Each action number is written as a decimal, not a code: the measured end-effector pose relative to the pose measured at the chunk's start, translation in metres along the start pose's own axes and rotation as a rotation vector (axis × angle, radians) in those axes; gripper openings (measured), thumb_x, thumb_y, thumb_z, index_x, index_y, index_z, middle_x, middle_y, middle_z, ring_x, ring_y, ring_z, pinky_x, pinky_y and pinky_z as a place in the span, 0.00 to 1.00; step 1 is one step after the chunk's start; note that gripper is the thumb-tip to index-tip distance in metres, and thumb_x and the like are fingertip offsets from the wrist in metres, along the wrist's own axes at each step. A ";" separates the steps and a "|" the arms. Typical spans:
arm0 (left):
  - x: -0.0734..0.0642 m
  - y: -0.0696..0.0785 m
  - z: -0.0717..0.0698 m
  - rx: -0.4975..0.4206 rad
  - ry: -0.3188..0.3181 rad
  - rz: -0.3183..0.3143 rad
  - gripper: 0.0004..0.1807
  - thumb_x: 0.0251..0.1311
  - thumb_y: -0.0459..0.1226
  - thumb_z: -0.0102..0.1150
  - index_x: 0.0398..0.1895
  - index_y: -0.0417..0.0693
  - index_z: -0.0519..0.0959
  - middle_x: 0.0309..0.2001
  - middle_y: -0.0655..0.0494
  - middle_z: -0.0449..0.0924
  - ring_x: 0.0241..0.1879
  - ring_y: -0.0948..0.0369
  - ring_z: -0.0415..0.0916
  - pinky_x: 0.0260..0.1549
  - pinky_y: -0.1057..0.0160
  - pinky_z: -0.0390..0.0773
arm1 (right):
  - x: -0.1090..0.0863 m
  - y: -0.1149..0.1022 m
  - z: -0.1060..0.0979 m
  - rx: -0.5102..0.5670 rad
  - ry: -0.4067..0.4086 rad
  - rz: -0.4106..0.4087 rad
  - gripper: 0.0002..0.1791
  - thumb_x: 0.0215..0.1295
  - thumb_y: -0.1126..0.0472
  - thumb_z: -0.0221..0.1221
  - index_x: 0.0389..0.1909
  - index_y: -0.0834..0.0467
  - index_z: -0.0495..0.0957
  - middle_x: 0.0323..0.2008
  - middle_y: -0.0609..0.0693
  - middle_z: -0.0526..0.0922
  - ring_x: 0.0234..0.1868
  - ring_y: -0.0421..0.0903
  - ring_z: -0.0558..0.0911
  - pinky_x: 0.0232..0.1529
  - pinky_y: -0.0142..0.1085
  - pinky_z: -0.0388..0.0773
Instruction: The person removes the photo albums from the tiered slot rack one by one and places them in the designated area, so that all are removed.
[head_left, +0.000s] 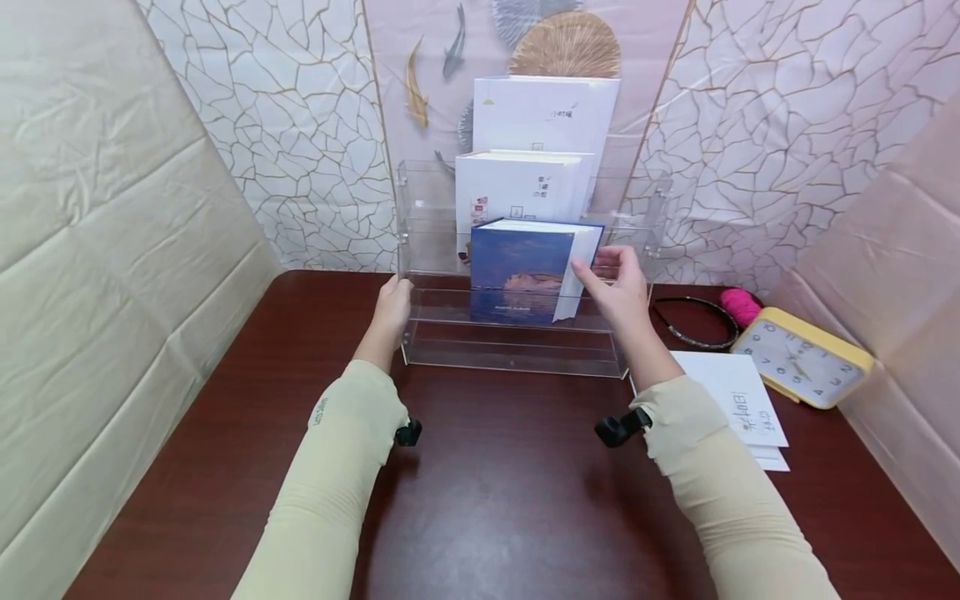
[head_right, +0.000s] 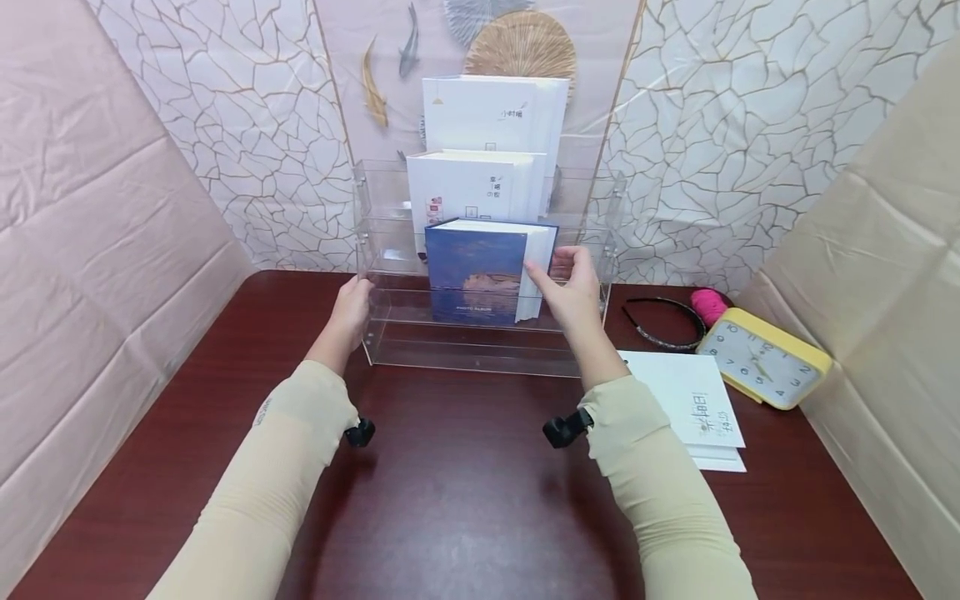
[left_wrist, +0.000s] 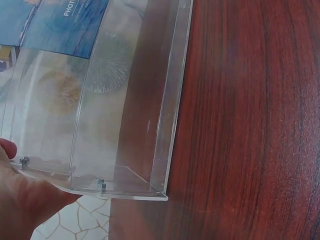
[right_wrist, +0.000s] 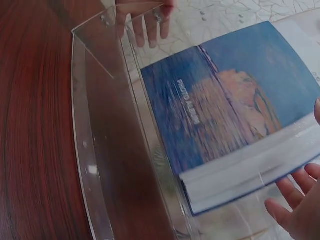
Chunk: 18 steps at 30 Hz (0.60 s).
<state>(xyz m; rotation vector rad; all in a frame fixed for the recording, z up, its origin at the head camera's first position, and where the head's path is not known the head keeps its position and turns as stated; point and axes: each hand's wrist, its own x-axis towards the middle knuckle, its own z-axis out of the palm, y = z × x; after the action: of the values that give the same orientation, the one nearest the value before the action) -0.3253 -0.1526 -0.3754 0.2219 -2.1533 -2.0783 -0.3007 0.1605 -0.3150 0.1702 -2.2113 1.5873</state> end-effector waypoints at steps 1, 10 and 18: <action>0.000 0.000 0.000 -0.008 0.000 -0.001 0.24 0.62 0.35 0.35 0.59 0.37 0.69 0.56 0.38 0.69 0.56 0.46 0.63 0.57 0.46 0.61 | 0.003 0.006 0.003 -0.011 0.016 0.000 0.30 0.55 0.54 0.65 0.52 0.67 0.67 0.44 0.61 0.75 0.44 0.47 0.74 0.45 0.32 0.71; 0.000 0.000 0.002 -0.024 0.009 0.014 0.24 0.61 0.34 0.34 0.58 0.33 0.68 0.56 0.33 0.67 0.54 0.45 0.63 0.57 0.44 0.61 | 0.008 0.018 0.019 -0.103 0.099 0.003 0.34 0.46 0.49 0.71 0.47 0.64 0.67 0.37 0.54 0.75 0.38 0.47 0.74 0.39 0.32 0.71; 0.001 0.000 0.001 -0.026 0.003 0.002 0.25 0.62 0.34 0.33 0.60 0.33 0.67 0.56 0.35 0.68 0.53 0.46 0.64 0.57 0.46 0.62 | 0.008 0.019 0.029 -0.177 0.101 -0.003 0.37 0.37 0.49 0.76 0.43 0.63 0.66 0.33 0.54 0.76 0.32 0.46 0.71 0.32 0.33 0.68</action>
<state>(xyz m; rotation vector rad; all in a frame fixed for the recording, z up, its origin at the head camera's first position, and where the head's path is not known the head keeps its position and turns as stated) -0.3264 -0.1513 -0.3756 0.2199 -2.1223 -2.1018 -0.3217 0.1416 -0.3363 0.0404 -2.2567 1.3585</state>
